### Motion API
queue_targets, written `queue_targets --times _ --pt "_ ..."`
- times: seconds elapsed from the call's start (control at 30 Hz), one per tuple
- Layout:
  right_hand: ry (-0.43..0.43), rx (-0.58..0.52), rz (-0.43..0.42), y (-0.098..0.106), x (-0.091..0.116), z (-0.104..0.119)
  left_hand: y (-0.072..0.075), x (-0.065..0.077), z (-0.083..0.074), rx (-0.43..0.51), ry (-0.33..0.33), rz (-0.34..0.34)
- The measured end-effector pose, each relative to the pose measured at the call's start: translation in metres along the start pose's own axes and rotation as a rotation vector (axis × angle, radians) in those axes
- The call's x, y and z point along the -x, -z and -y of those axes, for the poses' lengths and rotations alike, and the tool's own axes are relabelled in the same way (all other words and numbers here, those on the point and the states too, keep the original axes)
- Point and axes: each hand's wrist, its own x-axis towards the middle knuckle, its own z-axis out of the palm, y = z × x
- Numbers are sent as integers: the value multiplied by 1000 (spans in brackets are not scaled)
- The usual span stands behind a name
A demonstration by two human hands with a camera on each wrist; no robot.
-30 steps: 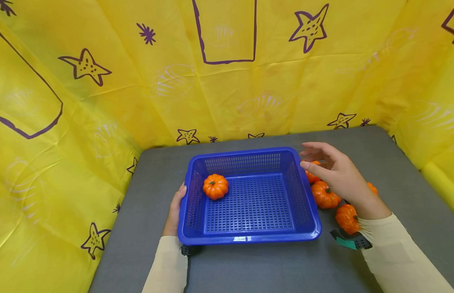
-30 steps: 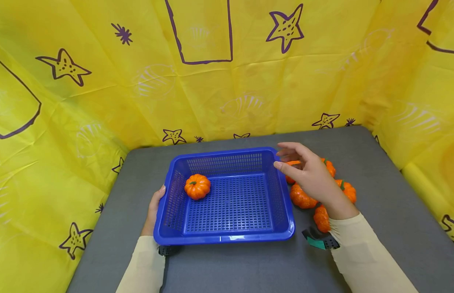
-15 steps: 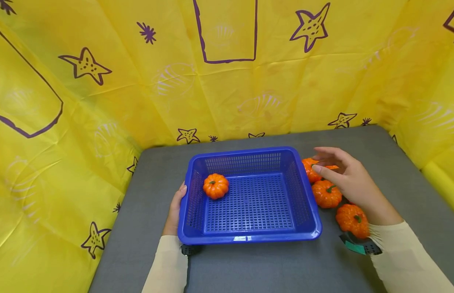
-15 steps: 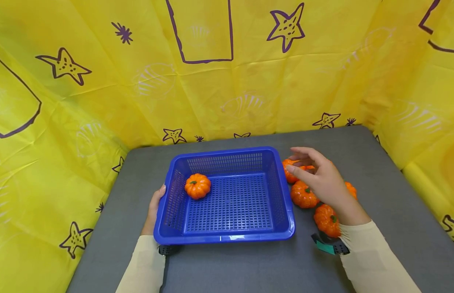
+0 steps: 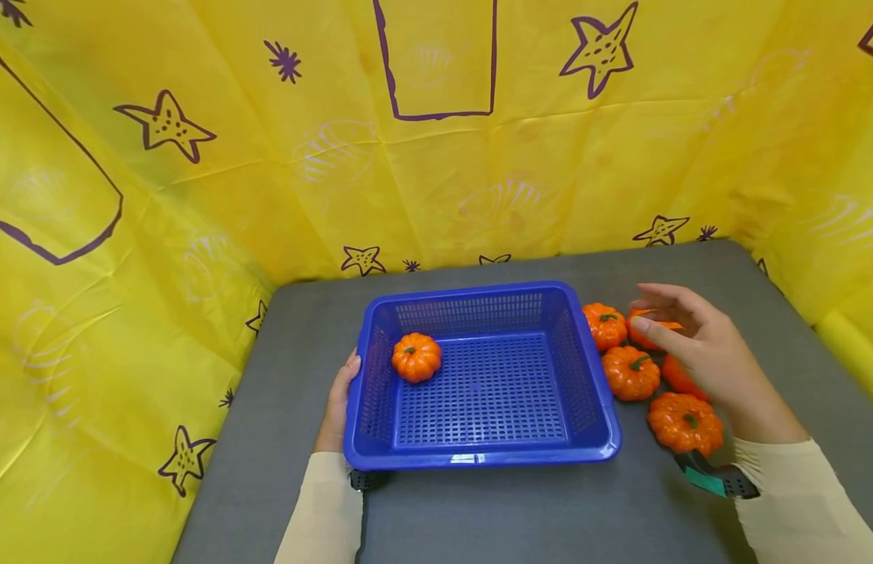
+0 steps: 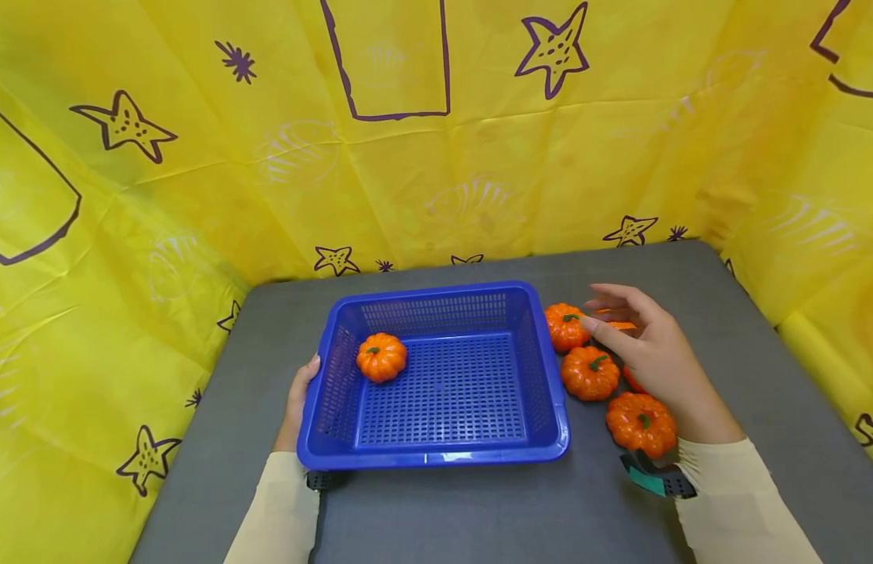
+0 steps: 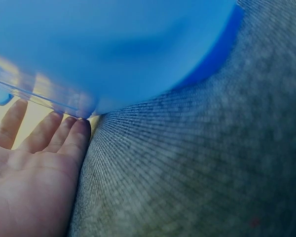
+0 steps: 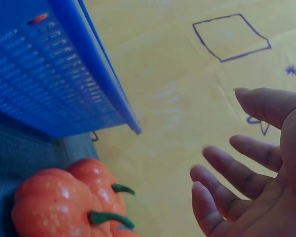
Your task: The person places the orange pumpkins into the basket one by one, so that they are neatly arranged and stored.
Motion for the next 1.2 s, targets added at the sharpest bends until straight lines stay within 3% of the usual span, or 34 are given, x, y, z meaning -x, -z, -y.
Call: queue_targets --times 0.63,0.83,1.2 --pt "-14 -19 -85 32 12 -34 -1 1 0 12 5 -18" --pt "-5 -40 -111 39 14 -40 -1 4 1 25 44 -52" --pt "-55 54 -163 48 16 -56 -1 2 1 23 31 -44"
